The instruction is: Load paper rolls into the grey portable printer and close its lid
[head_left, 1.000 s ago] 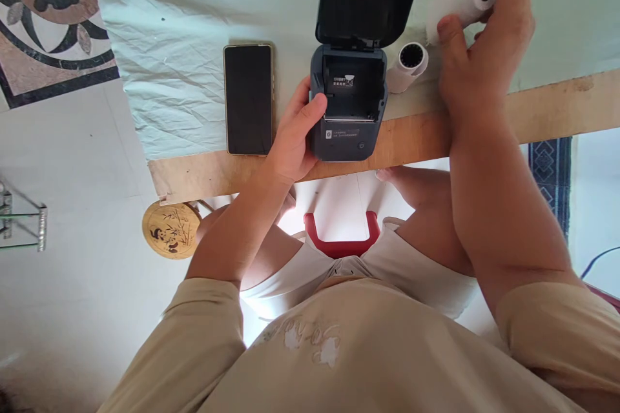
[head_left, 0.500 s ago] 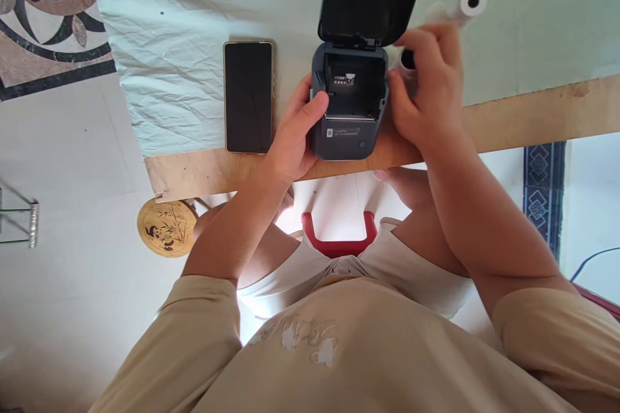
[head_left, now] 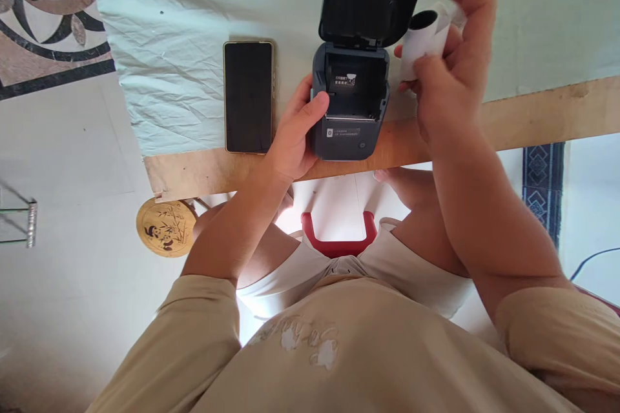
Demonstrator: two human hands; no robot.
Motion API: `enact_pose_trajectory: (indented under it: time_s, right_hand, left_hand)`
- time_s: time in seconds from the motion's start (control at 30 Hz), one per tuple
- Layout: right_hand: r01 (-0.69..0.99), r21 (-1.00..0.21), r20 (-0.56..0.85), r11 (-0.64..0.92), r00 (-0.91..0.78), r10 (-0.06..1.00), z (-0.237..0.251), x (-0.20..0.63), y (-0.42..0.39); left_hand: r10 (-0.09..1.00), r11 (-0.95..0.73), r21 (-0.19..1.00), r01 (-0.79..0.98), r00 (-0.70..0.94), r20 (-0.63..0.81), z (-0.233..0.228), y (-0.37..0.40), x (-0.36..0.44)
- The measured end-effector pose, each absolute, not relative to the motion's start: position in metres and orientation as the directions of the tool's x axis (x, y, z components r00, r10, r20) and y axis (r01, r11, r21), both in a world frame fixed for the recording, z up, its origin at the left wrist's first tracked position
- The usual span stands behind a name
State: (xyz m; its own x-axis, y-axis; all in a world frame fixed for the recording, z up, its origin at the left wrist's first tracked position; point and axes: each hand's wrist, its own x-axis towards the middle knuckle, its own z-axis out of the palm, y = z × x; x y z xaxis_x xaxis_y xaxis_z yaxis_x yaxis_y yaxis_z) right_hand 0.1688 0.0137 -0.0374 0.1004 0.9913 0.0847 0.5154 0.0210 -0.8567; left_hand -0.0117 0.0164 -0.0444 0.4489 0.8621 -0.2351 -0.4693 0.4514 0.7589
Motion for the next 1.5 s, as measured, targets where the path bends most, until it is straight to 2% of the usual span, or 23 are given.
enact_pose_trajectory:
  time_s: [0.07,0.13,0.23,0.3,0.37,0.43,0.53,0.6,0.7,0.8,0.93,1.07,1.3,1.4,1.5]
  right_hand:
    - [0.361,-0.932,0.069,0.005,0.164,0.984,-0.038,0.167,0.015]
    - [0.369,-0.928,0.146,0.056,0.222,0.964,-0.037,0.165,0.014]
    - [0.607,-0.776,0.396,0.171,0.257,0.881,-0.031,0.163,0.007]
    - [0.712,-0.647,0.552,0.272,0.192,0.812,-0.027,0.162,0.003]
    - [0.74,-0.552,0.64,0.385,0.079,0.765,-0.026,0.159,0.001]
    - [0.734,-0.506,0.641,0.454,-0.032,0.767,-0.028,0.154,0.0]
    - [0.776,-0.478,0.529,0.413,-0.121,0.84,-0.032,0.145,0.001]
    - [0.79,-0.484,0.477,0.378,-0.124,0.87,-0.033,0.141,0.002]
    - [0.764,-0.533,0.469,0.362,-0.089,0.878,-0.03,0.139,0.002]
    - [0.756,-0.539,0.464,0.372,-0.102,0.88,-0.027,0.14,0.004]
    - [0.792,-0.486,0.448,0.37,-0.138,0.883,-0.028,0.142,0.006]
    - [0.791,-0.479,0.479,0.381,-0.129,0.869,-0.031,0.14,0.002]
    - [0.671,-0.456,0.608,0.585,-0.246,0.755,-0.037,0.135,-0.005]
    - [0.632,-0.488,0.674,0.602,-0.165,0.72,-0.039,0.138,-0.003]
    - [0.631,-0.647,0.621,0.428,0.11,0.776,-0.033,0.141,0.0]
  left_hand:
    - [0.855,0.456,0.762,-0.46,0.464,-0.232,-0.044,0.016,-0.013]
    - [0.851,0.458,0.762,-0.458,0.473,-0.227,-0.044,0.016,-0.013]
    - [0.853,0.457,0.761,-0.46,0.47,-0.227,-0.044,0.016,-0.013]
    - [0.851,0.467,0.754,-0.462,0.466,-0.242,-0.046,0.016,-0.012]
    - [0.844,0.5,0.728,-0.469,0.452,-0.288,-0.047,0.015,-0.012]
    - [0.838,0.531,0.701,-0.476,0.419,-0.351,-0.048,0.015,-0.012]
    - [0.847,0.518,0.727,-0.452,0.392,-0.36,-0.047,0.015,-0.011]
    - [0.862,0.474,0.764,-0.438,0.408,-0.302,-0.045,0.014,-0.01]
    - [0.876,0.433,0.778,-0.455,0.416,-0.244,-0.042,0.013,-0.009]
    - [0.875,0.435,0.78,-0.449,0.414,-0.25,-0.042,0.012,-0.008]
    - [0.875,0.434,0.796,-0.422,0.407,-0.261,-0.042,0.012,-0.008]
    - [0.877,0.432,0.793,-0.429,0.405,-0.258,-0.04,0.013,-0.009]
    - [0.889,0.393,0.785,-0.478,0.415,-0.193,-0.042,0.014,-0.012]
    - [0.897,0.378,0.799,-0.467,0.397,-0.193,-0.045,0.014,-0.012]
    - [0.894,0.387,0.814,-0.432,0.391,-0.218,-0.048,0.013,-0.012]
